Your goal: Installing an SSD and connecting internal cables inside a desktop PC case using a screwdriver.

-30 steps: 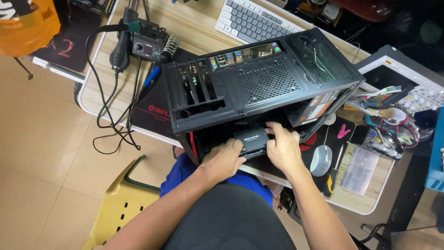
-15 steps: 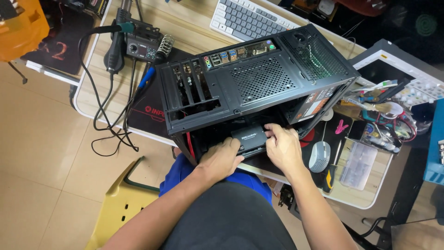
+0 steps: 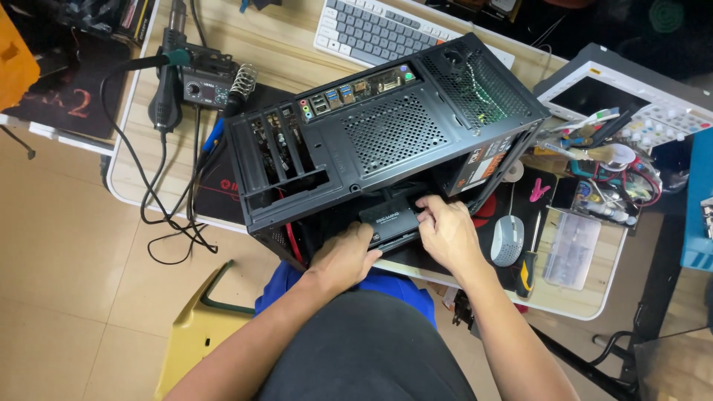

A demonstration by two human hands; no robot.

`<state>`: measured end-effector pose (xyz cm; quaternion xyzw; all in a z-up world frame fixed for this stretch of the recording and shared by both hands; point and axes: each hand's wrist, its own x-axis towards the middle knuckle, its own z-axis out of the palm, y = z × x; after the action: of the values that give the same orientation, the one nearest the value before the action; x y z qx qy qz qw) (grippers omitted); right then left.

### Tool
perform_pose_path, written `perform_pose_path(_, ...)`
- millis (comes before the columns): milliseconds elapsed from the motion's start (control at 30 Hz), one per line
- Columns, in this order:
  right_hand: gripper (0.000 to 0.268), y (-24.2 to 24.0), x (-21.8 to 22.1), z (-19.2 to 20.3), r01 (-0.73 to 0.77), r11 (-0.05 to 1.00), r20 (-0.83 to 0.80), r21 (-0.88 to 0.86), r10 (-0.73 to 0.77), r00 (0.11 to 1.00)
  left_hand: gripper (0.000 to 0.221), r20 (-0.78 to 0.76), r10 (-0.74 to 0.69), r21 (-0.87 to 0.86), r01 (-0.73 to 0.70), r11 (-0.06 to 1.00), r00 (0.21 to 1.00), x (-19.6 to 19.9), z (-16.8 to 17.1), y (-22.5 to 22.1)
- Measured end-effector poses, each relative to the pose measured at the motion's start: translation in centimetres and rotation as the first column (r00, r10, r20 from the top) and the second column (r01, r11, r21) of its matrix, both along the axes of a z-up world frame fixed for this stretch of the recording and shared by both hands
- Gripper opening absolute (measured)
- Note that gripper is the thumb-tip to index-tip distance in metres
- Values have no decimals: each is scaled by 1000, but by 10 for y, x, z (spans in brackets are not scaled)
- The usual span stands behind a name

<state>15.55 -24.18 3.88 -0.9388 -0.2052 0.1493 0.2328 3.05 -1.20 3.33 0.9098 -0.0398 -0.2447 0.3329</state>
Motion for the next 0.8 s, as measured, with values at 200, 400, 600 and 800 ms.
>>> perform_pose_path(200, 20, 0, -27, 26, -243, 968, 384, 67, 199, 901, 47, -20, 10, -5, -10, 1000, 1000, 7, 10, 1)
perform_pose_path(400, 46, 43, -32, 112, 172, 641, -365, 748, 180, 913, 48, 49, 57, 19, -58, 998, 997, 4, -15, -9)
perform_pose_path(600, 45, 84, 10, 145, 691, 368, -783, 623, 299, 546, 45, -88, 83, -48, -88, 995, 993, 7, -1, -10)
perform_pose_path(800, 29, 117, 16, 153, 703, 399, -801, 589, 168, 575, 47, -53, 132, -39, -134, 990, 990, 9, 15, -6)
